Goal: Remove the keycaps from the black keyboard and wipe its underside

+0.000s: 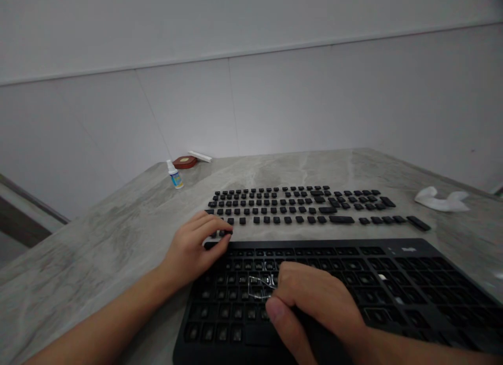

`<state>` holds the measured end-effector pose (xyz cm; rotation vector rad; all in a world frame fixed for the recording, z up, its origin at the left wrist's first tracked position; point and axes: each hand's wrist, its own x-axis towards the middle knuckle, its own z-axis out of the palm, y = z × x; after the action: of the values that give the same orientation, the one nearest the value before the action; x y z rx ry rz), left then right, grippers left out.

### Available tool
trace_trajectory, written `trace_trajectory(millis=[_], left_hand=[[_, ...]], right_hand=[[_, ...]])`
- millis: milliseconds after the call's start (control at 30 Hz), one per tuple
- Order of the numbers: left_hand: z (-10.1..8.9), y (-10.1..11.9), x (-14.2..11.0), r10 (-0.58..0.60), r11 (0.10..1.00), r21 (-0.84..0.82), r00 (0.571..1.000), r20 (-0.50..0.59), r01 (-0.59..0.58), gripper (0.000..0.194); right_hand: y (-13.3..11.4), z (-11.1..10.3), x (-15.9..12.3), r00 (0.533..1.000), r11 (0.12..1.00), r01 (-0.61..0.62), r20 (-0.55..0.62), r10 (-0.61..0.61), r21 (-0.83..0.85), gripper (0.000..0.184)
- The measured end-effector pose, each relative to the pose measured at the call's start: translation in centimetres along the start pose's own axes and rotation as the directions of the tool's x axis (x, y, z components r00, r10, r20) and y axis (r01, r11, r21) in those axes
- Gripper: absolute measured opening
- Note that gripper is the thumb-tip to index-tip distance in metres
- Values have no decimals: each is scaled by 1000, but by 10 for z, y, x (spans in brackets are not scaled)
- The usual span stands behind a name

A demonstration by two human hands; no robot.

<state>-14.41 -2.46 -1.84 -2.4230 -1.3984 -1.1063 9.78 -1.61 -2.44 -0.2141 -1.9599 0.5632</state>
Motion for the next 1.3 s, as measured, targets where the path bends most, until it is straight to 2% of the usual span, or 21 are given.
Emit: trace_trajectory(millis=[100,200,467,967,1133,1300], left_hand=[[1,-9,-1,-49,996,81,998,35,46,9],[5,-14,2,-68,994,89,994,80,61,9],[15,-31,18,-1,1000,11,979,203,-2,8],[15,-39,11,-100,994,-5,950,294,107,13],[13,-38,12,-52,998,-28,946,320,64,13],[9,-33,12,15,998,-66,967,256,1,26]], right_hand=[[2,2,1,999,999,32,11,-32,-20,20],[3,4,0,999,999,45,4,-44,-21,20],[6,8,-4,998,998,58,-10,-58,-20,22],[12,15,-4,994,995,101,-47,-101,-10,22],[11,14,-5,995,996,83,-51,-84,-25,22],[12,15,-6,992,993,114,-42,-115,-22,21]])
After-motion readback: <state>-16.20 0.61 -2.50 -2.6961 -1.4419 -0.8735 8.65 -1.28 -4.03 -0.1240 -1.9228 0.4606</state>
